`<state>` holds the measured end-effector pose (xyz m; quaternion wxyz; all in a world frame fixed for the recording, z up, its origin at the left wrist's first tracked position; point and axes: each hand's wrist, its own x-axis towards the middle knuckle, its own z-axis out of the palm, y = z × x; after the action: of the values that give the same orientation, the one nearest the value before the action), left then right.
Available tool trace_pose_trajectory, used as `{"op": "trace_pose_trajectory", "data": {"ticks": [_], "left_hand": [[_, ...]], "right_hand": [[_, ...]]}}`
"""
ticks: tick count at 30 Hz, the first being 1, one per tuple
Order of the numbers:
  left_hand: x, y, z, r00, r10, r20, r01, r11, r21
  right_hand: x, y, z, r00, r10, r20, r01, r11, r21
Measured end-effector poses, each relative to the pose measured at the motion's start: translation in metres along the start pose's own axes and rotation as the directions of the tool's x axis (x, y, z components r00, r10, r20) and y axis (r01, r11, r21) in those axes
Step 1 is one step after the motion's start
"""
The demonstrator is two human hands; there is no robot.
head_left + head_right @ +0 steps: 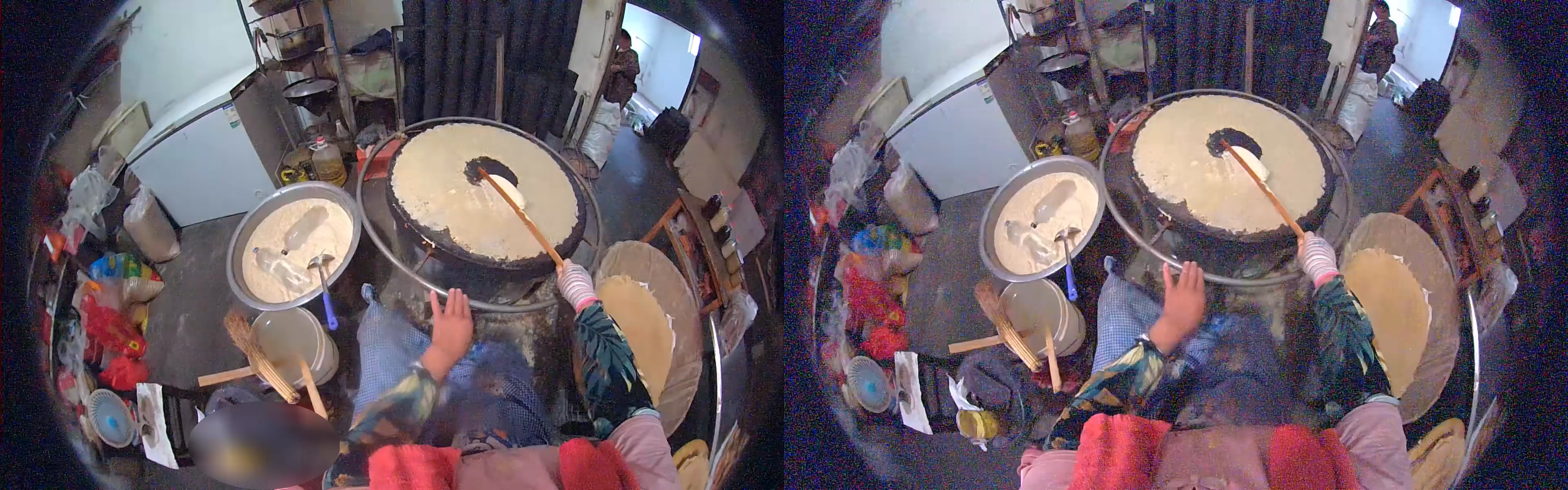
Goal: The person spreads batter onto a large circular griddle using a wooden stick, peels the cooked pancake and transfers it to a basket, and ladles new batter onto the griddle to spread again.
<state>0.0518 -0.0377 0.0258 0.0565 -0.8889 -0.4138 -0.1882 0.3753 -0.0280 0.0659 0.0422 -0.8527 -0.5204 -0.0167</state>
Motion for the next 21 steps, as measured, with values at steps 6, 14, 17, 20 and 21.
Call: {"op": "trace_pose_trajectory", "data": {"ticks": [6,14,17,20,21], "left_hand": [[-0.002,-0.031,-0.001,1.000,-0.025,0.002,0.025,0.996,0.088],[0.008,-0.070,-0.009,0.988,-0.150,0.038,0.148,0.988,0.050],[0.007,-0.089,0.000,0.978,-0.206,-0.023,0.207,0.967,0.146],[0.003,-0.095,-0.009,0.960,-0.278,-0.014,0.276,0.944,0.179],[0.008,-0.096,-0.013,0.946,-0.322,-0.025,0.321,0.927,0.196]], "right_hand": [[-0.019,0.001,0.004,0.989,-0.118,0.090,0.122,0.992,-0.039],[-0.014,0.006,-0.008,0.977,-0.208,0.038,0.209,0.977,-0.030],[0.000,0.031,0.009,1.000,-0.019,0.018,0.019,0.999,-0.027],[-0.006,0.017,-0.001,0.999,-0.040,-0.015,0.041,0.999,0.016],[-0.006,0.010,-0.009,0.993,-0.097,-0.066,0.100,0.994,0.050]]}}
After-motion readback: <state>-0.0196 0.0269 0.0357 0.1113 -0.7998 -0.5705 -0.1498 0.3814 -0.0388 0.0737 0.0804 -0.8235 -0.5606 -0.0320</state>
